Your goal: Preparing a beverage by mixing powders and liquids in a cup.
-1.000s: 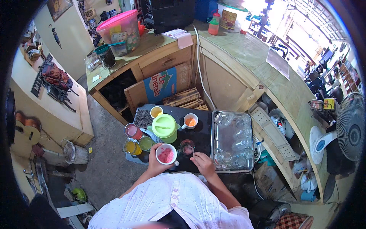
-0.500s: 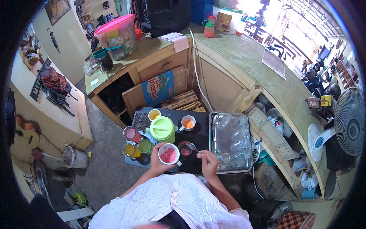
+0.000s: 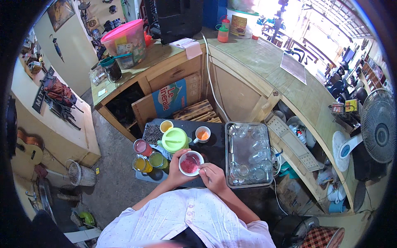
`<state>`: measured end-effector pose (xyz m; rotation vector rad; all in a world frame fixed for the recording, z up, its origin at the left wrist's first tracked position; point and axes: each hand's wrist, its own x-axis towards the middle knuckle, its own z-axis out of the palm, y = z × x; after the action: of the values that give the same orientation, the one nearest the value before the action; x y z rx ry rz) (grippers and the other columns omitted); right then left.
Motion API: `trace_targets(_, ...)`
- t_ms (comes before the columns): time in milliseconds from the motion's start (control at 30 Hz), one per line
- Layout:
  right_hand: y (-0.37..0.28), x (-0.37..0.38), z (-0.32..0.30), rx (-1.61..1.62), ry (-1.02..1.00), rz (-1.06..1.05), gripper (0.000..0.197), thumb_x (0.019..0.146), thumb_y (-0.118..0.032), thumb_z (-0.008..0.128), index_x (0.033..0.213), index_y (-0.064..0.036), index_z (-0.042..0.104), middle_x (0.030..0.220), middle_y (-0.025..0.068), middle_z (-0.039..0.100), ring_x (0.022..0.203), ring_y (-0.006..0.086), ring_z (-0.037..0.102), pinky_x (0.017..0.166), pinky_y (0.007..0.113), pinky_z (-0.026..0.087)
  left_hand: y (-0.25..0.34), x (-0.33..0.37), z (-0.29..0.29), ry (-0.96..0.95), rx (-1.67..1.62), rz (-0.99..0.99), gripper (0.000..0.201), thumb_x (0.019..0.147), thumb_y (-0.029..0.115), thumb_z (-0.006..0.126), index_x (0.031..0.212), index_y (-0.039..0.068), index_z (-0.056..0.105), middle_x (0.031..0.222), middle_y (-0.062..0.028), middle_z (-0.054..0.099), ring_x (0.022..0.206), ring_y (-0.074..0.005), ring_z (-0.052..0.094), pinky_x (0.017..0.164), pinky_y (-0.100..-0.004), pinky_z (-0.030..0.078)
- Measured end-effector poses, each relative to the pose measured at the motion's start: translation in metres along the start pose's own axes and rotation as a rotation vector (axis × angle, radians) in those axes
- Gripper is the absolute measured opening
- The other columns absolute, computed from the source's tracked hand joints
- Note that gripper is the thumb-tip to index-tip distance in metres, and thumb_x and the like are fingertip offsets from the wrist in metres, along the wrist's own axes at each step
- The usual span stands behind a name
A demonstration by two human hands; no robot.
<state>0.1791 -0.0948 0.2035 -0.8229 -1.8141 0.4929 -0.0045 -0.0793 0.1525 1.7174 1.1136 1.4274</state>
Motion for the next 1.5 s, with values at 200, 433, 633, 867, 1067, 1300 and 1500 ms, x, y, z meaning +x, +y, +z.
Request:
trace_targets(200,-0.006,-0.001,0.009,0.039,0.071,0.102,0.028,0.096,-0.006,0.054,0.07,0.0027,0.06,0.078,0.0142,0.068,0.067,0.0213,0.066,0.059,0.031,0.052,0.005,0.012,-0.002,-0.005,0.05,0.046,0.096,0.053,0.024,0.096,0.129,0.006,0.041,0.128,-0.0164,0.053,0.119,-0.0283,0.056,0.101,-0.0389,0.045)
trace_targets(433,-0.001,0.0,0.011,0.212,0.139,0.304,0.037,0.101,-0.009,0.045,0.068,0.0036,0.056,0.072,0.0135,0.063,0.061,0.0171,0.064,0.057,0.028,0.052,0.008,0.017,-0.004,-0.003,0.068,0.058,0.099,0.051,0.021,0.096,0.13,0.007,0.038,0.131,-0.0171,0.051,0.12,-0.0272,0.055,0.102,-0.0385,0.044)
trace_targets(633,0.003,0.001,0.008,0.398,0.223,0.503,0.039,0.103,-0.011,0.043,0.068,0.0038,0.054,0.074,0.0134,0.063,0.061,0.016,0.064,0.057,0.028,0.053,0.007,0.016,-0.001,-0.002,0.042,0.08,0.098,0.052,0.021,0.096,0.13,0.007,0.039,0.13,-0.0174,0.051,0.12,-0.0275,0.055,0.101,-0.0388,0.045)
trace_targets(867,0.005,-0.004,0.01,0.321,0.164,0.453,0.039,0.102,-0.012,0.044,0.068,0.0029,0.054,0.072,0.013,0.064,0.059,0.0164,0.064,0.056,0.028,0.052,0.003,0.014,0.0,-0.027,0.03,0.054,0.096,0.053,0.021,0.096,0.129,0.007,0.039,0.13,-0.0171,0.052,0.12,-0.0276,0.056,0.101,-0.039,0.045)
trace_targets(1067,0.0,0.006,0.006,0.086,0.132,0.174,0.036,0.099,-0.007,0.048,0.067,0.0032,0.058,0.067,0.0114,0.065,0.059,0.0175,0.064,0.057,0.029,0.05,0.004,0.017,0.0,0.004,0.049,0.089,0.095,0.054,0.021,0.096,0.129,0.008,0.039,0.13,-0.0174,0.052,0.119,-0.0273,0.056,0.101,-0.0388,0.045)
trace_targets(1300,0.002,0.001,0.011,0.325,0.137,0.413,0.033,0.099,-0.006,0.047,0.07,0.004,0.06,0.073,0.0132,0.065,0.062,0.0184,0.065,0.057,0.029,0.053,0.003,0.019,-0.001,-0.009,0.051,0.089,0.096,0.053,0.022,0.096,0.129,0.008,0.039,0.13,-0.0175,0.052,0.119,-0.0275,0.056,0.1,-0.0388,0.045)
trace_targets(1500,0.009,0.003,0.009,0.563,0.257,0.651,0.041,0.104,-0.014,0.039,0.068,0.001,0.05,0.074,0.0159,0.062,0.058,0.0187,0.063,0.053,0.03,0.053,0.0,0.014,-0.001,-0.019,0.078,0.042,0.097,0.053,0.021,0.096,0.129,0.006,0.038,0.129,-0.0168,0.052,0.12,-0.0273,0.055,0.102,-0.039,0.045)
